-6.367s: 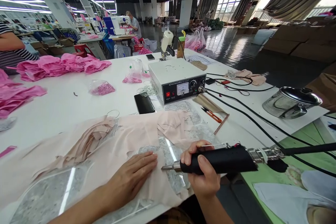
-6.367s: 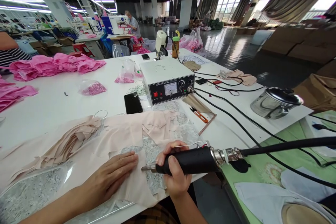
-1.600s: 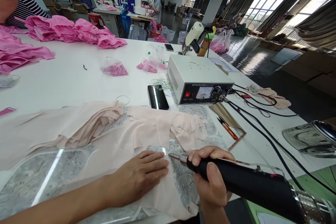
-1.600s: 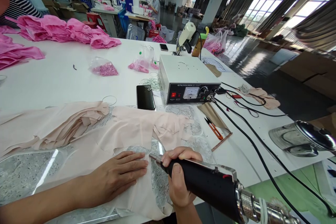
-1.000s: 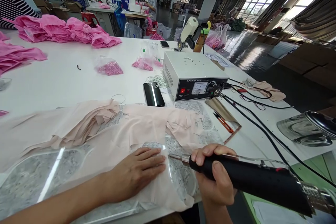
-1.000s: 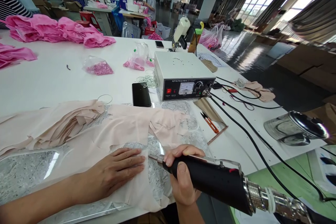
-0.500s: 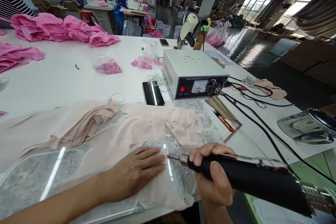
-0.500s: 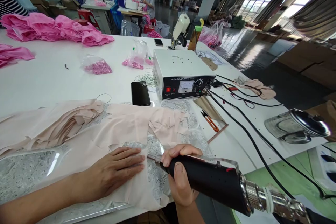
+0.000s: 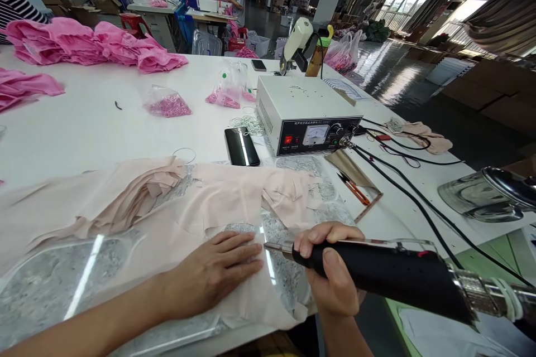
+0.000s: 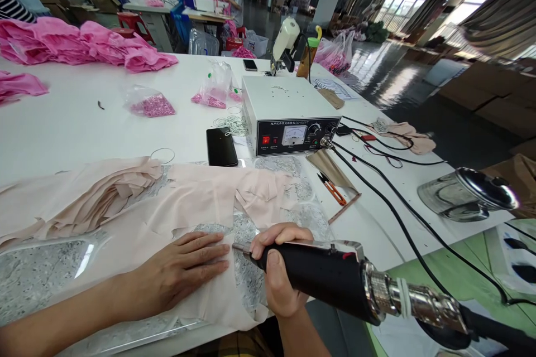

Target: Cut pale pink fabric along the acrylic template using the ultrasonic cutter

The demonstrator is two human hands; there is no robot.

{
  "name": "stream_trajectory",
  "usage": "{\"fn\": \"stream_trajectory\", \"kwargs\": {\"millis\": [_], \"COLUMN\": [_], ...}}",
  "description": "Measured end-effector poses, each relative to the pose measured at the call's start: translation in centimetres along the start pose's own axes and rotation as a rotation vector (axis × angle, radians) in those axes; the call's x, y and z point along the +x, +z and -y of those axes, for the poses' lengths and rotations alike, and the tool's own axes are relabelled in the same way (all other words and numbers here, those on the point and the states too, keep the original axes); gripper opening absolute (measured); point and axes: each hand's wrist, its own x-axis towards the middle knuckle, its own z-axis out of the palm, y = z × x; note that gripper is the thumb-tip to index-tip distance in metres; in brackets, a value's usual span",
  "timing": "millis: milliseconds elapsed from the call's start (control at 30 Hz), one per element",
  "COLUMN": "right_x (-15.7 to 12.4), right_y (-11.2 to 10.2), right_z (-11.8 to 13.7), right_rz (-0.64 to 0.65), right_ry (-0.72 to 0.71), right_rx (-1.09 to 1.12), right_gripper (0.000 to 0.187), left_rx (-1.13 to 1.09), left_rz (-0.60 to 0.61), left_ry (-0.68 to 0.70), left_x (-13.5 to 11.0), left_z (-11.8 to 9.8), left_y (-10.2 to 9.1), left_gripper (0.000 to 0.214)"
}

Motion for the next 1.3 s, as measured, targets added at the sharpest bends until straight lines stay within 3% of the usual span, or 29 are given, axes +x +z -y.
{"fn": "stream_trajectory", "kwargs": {"millis": [300, 800, 1000, 1300], "right_x": [-0.5, -1.0, -0.9, -2.0], "right_y": [-0.9, -0.6, -0.7, -2.0], "right_z": [1.0, 1.0, 1.0, 3.5], "right_rz": [-0.045, -0.02, 0.049, -0.057], "right_ry": [0.022, 0.045, 0.037, 0.099], "right_rx": [0.028, 0.045, 0.017, 0.105], "right_gripper": [0.008, 0.008, 0.006, 0.01], "left_rx": [0.009, -0.008, -0.013, 0.057], "left_rz": [0.018, 0.035, 0.036, 0.042], "left_ry": [0.014, 0.0, 0.006, 0.057], "left_x": [0.0, 0.0, 0.1, -0.1], "left_z": [0.0, 0.0, 0.1, 0.5], "left_y": [0.0, -0.2, -0.2, -0.4], "left_gripper": [0.032, 0.034, 0.035, 0.035]}}
